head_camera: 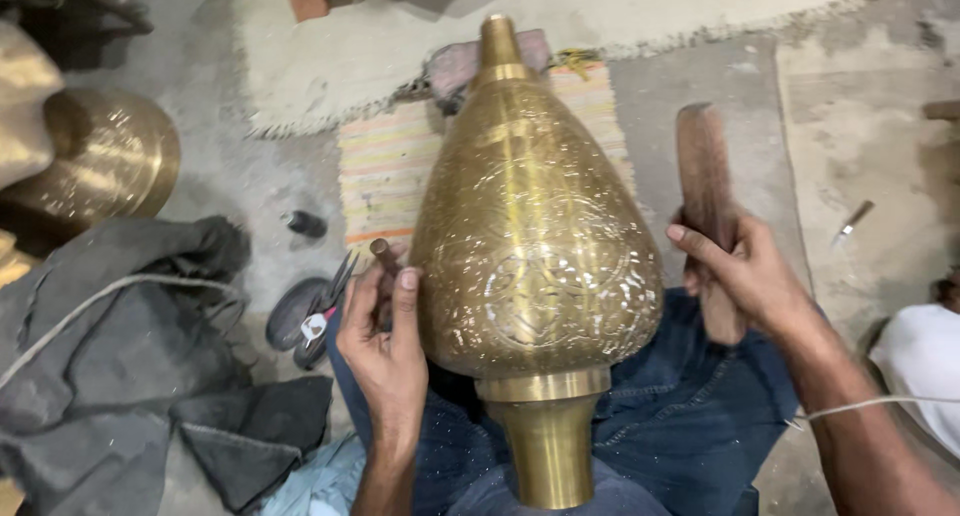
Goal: The person sits cross-legged on the floor with a large brass vessel on their lap and hammers a punch against its surface to chase a decorative pattern into the metal. They reposition the punch across different areas of the vessel while striking it repeatedly with a wooden mallet.
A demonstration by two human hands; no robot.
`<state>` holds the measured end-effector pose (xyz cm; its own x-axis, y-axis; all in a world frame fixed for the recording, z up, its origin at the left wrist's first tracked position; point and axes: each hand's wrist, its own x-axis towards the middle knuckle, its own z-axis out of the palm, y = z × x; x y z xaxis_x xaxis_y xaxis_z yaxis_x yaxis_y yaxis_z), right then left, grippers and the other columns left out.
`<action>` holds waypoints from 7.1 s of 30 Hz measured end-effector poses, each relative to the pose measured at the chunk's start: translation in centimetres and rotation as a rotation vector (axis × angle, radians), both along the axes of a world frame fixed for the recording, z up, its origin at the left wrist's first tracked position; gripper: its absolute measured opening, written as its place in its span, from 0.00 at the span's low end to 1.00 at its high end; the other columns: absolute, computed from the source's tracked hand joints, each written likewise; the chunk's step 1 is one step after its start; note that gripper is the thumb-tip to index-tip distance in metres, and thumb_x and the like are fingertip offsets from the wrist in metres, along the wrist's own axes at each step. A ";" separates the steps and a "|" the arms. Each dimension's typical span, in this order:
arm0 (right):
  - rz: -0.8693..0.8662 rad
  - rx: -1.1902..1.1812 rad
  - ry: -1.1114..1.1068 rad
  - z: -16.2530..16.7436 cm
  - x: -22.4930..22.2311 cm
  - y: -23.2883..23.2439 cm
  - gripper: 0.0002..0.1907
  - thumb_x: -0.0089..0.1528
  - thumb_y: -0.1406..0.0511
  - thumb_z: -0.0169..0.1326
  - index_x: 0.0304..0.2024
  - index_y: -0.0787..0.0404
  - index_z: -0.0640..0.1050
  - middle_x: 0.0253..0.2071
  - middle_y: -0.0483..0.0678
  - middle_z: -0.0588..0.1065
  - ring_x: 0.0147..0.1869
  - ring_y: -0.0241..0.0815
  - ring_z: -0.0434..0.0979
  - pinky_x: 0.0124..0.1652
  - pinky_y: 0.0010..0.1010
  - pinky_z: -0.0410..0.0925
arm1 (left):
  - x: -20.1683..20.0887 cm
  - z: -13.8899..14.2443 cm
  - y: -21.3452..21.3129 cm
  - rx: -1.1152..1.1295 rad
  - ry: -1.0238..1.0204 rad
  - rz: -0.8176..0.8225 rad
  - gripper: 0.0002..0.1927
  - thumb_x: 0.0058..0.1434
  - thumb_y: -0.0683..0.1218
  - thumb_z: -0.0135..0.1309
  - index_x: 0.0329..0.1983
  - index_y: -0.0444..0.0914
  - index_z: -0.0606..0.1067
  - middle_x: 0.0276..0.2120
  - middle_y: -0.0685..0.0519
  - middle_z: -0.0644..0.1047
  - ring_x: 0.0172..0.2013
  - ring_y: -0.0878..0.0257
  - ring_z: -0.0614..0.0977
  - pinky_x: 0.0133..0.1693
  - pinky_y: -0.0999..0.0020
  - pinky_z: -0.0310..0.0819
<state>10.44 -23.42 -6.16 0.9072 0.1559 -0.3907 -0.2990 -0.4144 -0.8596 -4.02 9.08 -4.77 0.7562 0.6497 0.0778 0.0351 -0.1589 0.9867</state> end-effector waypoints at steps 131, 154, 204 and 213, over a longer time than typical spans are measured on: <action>0.812 -0.819 -1.419 13.6 0.8 5.0 0.16 0.61 0.69 0.65 0.51 0.66 0.78 0.40 0.58 0.79 0.42 0.52 0.82 0.42 0.40 0.74 | 0.4 -0.2 -8.5 0.313 -0.398 -0.139 0.13 0.69 0.40 0.60 0.55 0.33 0.77 0.40 0.49 0.84 0.40 0.64 0.89 0.38 0.72 0.89; 0.819 -0.984 -1.374 12.1 3.0 4.1 0.13 0.60 0.69 0.65 0.47 0.63 0.80 0.30 0.53 0.78 0.31 0.46 0.80 0.34 0.38 0.73 | 0.3 0.4 -8.3 0.286 -0.361 -0.159 0.13 0.67 0.41 0.61 0.54 0.34 0.78 0.38 0.50 0.85 0.37 0.65 0.89 0.36 0.73 0.87; 0.702 -0.844 -1.299 17.1 -2.1 7.3 0.15 0.62 0.57 0.62 0.41 0.60 0.76 0.32 0.50 0.77 0.36 0.49 0.80 0.33 0.39 0.72 | -0.2 0.7 -7.2 0.332 -0.240 -0.188 0.14 0.65 0.39 0.62 0.53 0.32 0.80 0.38 0.48 0.86 0.38 0.65 0.89 0.37 0.72 0.86; 0.767 -1.153 -1.504 17.4 -2.7 7.6 0.06 0.66 0.64 0.60 0.43 0.58 0.78 0.30 0.48 0.77 0.33 0.45 0.81 0.29 0.37 0.73 | -0.4 0.5 -7.2 0.360 -0.256 -0.185 0.15 0.65 0.40 0.63 0.54 0.34 0.79 0.39 0.49 0.85 0.39 0.66 0.89 0.38 0.73 0.86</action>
